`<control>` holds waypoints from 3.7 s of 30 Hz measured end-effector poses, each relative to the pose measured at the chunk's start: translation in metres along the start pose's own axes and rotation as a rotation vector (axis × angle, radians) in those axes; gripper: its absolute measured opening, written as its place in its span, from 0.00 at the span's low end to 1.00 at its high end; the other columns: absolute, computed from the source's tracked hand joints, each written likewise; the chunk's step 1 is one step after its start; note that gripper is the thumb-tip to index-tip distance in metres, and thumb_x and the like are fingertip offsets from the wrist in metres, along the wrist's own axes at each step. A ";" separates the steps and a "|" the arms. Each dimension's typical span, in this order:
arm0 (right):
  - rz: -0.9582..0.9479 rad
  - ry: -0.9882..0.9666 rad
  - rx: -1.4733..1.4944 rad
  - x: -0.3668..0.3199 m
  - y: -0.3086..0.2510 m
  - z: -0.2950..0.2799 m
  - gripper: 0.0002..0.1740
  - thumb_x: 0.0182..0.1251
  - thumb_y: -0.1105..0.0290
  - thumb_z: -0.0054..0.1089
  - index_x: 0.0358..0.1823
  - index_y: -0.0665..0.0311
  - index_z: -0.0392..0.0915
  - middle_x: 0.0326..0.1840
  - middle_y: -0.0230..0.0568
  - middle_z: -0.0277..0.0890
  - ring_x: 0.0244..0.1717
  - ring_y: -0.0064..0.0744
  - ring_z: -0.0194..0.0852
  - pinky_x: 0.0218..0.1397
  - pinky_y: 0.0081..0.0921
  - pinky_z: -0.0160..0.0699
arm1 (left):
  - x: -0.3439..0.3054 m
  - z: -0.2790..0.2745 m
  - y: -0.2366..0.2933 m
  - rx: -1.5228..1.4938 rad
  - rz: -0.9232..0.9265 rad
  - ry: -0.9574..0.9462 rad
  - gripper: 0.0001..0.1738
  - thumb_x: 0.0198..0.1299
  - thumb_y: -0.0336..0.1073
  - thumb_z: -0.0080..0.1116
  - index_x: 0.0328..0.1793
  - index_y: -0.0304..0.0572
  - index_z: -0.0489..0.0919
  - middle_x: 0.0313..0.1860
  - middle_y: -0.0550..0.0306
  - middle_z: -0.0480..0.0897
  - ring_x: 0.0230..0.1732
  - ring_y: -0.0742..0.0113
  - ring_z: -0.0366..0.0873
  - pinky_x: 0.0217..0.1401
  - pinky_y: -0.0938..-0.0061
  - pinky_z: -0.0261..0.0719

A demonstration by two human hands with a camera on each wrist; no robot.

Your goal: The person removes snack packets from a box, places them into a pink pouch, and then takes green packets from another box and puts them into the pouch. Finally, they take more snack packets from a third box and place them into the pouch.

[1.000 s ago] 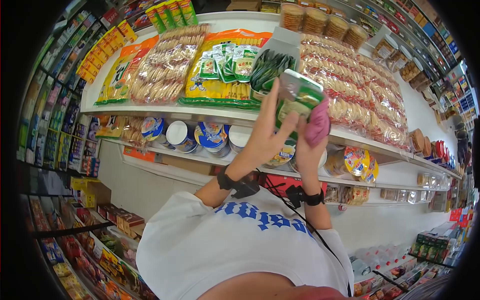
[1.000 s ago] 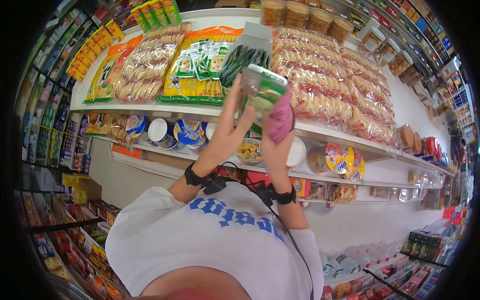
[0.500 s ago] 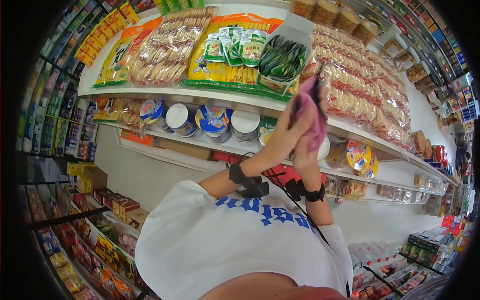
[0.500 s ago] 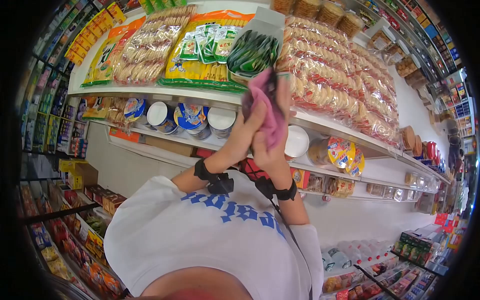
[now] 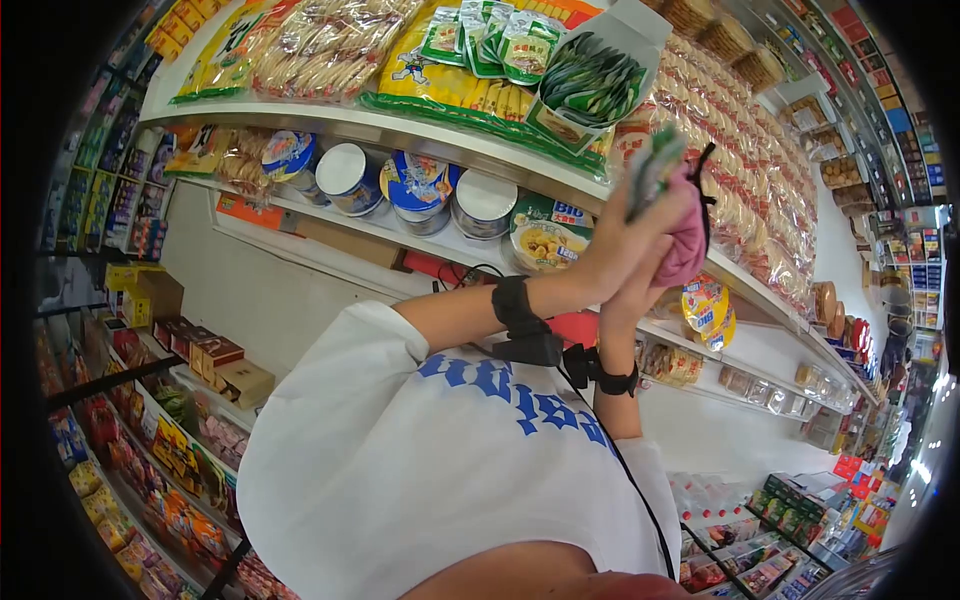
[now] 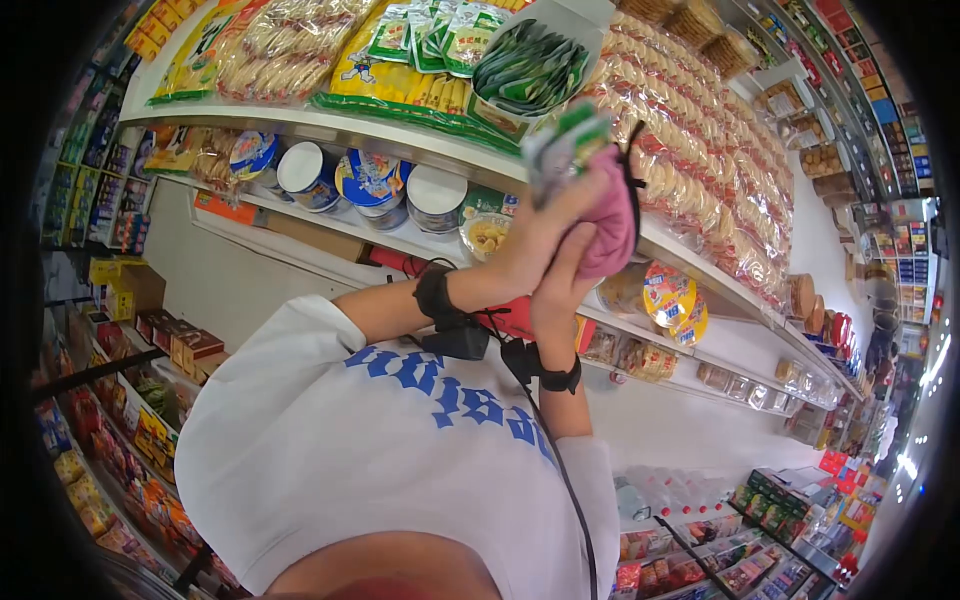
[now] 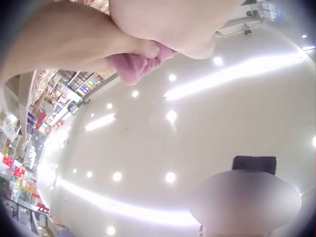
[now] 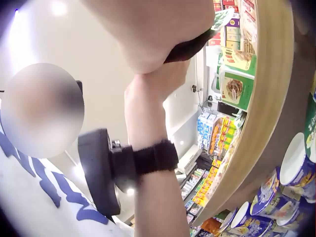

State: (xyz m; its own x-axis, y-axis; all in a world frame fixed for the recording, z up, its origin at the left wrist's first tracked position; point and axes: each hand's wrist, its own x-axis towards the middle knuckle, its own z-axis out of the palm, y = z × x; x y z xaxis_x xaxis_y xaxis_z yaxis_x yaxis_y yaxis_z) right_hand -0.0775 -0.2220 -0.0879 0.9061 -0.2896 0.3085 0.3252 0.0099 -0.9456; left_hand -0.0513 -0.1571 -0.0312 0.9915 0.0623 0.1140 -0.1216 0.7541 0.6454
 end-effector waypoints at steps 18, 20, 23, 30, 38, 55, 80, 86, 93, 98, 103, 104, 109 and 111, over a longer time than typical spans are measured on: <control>0.256 0.354 0.291 0.046 0.004 -0.078 0.22 0.81 0.58 0.56 0.68 0.60 0.71 0.64 0.39 0.77 0.62 0.32 0.79 0.68 0.33 0.78 | 0.022 -0.036 -0.021 0.099 -0.140 0.154 0.22 0.78 0.47 0.56 0.65 0.37 0.78 0.54 0.58 0.84 0.55 0.72 0.78 0.60 0.70 0.77; 0.453 0.097 0.403 0.043 0.011 -0.070 0.24 0.82 0.58 0.54 0.72 0.58 0.68 0.67 0.39 0.75 0.67 0.34 0.75 0.71 0.35 0.74 | 0.022 -0.028 0.000 -0.022 -0.187 0.039 0.18 0.79 0.41 0.53 0.67 0.37 0.76 0.57 0.59 0.83 0.58 0.74 0.79 0.61 0.73 0.78; 0.486 -0.055 0.433 0.027 -0.013 -0.035 0.30 0.83 0.58 0.50 0.80 0.57 0.57 0.73 0.39 0.69 0.73 0.34 0.68 0.77 0.36 0.66 | 0.017 -0.011 -0.007 0.239 0.045 -0.152 0.22 0.74 0.31 0.57 0.71 0.36 0.71 0.65 0.50 0.80 0.64 0.66 0.79 0.66 0.70 0.76; 0.430 -0.206 0.358 0.028 -0.029 -0.058 0.30 0.67 0.75 0.70 0.67 0.68 0.67 0.54 0.34 0.76 0.54 0.25 0.78 0.56 0.26 0.82 | 0.013 -0.019 0.027 0.608 0.279 -0.465 0.31 0.67 0.28 0.63 0.75 0.35 0.68 0.73 0.44 0.75 0.73 0.60 0.72 0.73 0.69 0.70; -0.109 0.033 0.137 0.077 -0.014 -0.069 0.26 0.68 0.78 0.70 0.64 0.67 0.70 0.59 0.40 0.76 0.57 0.28 0.77 0.61 0.29 0.78 | 0.054 -0.028 0.052 0.979 0.576 -0.374 0.25 0.62 0.32 0.72 0.65 0.37 0.79 0.55 0.55 0.82 0.44 0.66 0.78 0.51 0.73 0.78; -0.021 0.174 -0.191 0.133 0.022 -0.093 0.23 0.77 0.62 0.64 0.62 0.73 0.76 0.50 0.37 0.81 0.43 0.20 0.78 0.42 0.18 0.78 | 0.173 -0.076 0.027 1.454 0.811 0.061 0.10 0.60 0.35 0.65 0.34 0.35 0.88 0.60 0.42 0.80 0.56 0.45 0.78 0.64 0.57 0.75; -0.074 0.020 -0.182 0.099 0.000 -0.075 0.19 0.80 0.68 0.58 0.64 0.71 0.71 0.56 0.42 0.80 0.52 0.26 0.79 0.57 0.26 0.78 | 0.089 -0.034 0.058 1.361 0.773 -0.126 0.07 0.61 0.32 0.68 0.43 0.38 0.88 0.62 0.44 0.78 0.68 0.45 0.73 0.70 0.56 0.73; -0.166 0.245 -0.240 0.170 0.012 -0.102 0.34 0.79 0.64 0.58 0.77 0.74 0.57 0.68 0.56 0.72 0.67 0.40 0.72 0.69 0.33 0.71 | 0.140 -0.061 0.042 1.671 0.736 -0.208 0.15 0.64 0.44 0.68 0.47 0.41 0.89 0.75 0.33 0.68 0.79 0.32 0.60 0.79 0.50 0.64; -0.402 0.219 -0.376 0.144 -0.011 -0.059 0.44 0.76 0.70 0.58 0.84 0.71 0.41 0.79 0.64 0.55 0.76 0.53 0.63 0.80 0.45 0.62 | 0.141 -0.067 0.040 1.822 0.739 -0.229 0.24 0.65 0.48 0.67 0.55 0.34 0.83 0.77 0.28 0.64 0.81 0.28 0.55 0.81 0.46 0.59; -0.276 0.128 -0.141 0.130 0.000 -0.041 0.38 0.80 0.72 0.53 0.82 0.71 0.44 0.78 0.63 0.57 0.75 0.50 0.65 0.76 0.41 0.68 | 0.149 -0.069 0.025 2.110 0.850 -0.209 0.17 0.56 0.39 0.71 0.45 0.31 0.86 0.75 0.28 0.66 0.81 0.29 0.54 0.81 0.39 0.55; -0.268 0.097 -0.187 0.119 0.004 -0.037 0.36 0.79 0.73 0.53 0.82 0.71 0.46 0.77 0.61 0.58 0.76 0.47 0.65 0.76 0.41 0.69 | 0.140 -0.052 0.029 1.907 0.614 -0.201 0.08 0.53 0.29 0.69 0.36 0.31 0.84 0.76 0.29 0.65 0.82 0.30 0.53 0.81 0.39 0.54; -0.261 0.098 -0.181 0.118 0.005 -0.037 0.36 0.79 0.73 0.53 0.82 0.71 0.47 0.77 0.61 0.58 0.76 0.47 0.65 0.76 0.41 0.69 | 0.139 -0.052 0.028 1.867 0.621 -0.182 0.05 0.55 0.27 0.66 0.33 0.32 0.83 0.77 0.29 0.65 0.82 0.30 0.52 0.81 0.40 0.55; -0.232 0.083 -0.150 0.109 0.017 -0.038 0.35 0.79 0.74 0.53 0.81 0.69 0.48 0.78 0.58 0.59 0.77 0.45 0.64 0.74 0.39 0.69 | 0.135 -0.052 0.028 1.646 0.790 -0.017 0.06 0.54 0.27 0.70 0.32 0.34 0.82 0.73 0.39 0.73 0.80 0.38 0.60 0.80 0.51 0.61; -0.229 0.068 -0.182 0.105 0.017 -0.036 0.34 0.79 0.73 0.53 0.81 0.69 0.50 0.77 0.56 0.60 0.76 0.44 0.65 0.73 0.38 0.69 | 0.136 -0.053 0.029 1.499 0.769 -0.016 0.08 0.53 0.29 0.72 0.33 0.35 0.82 0.69 0.43 0.77 0.77 0.42 0.66 0.77 0.55 0.65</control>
State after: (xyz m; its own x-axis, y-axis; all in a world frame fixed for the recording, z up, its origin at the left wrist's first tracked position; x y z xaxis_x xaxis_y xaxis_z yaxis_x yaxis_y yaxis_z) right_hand 0.0135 -0.2863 -0.0756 0.7924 -0.3279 0.5143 0.4597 -0.2332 -0.8569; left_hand 0.0825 -0.0919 -0.0366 0.6859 0.0812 0.7231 -0.4854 -0.6894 0.5378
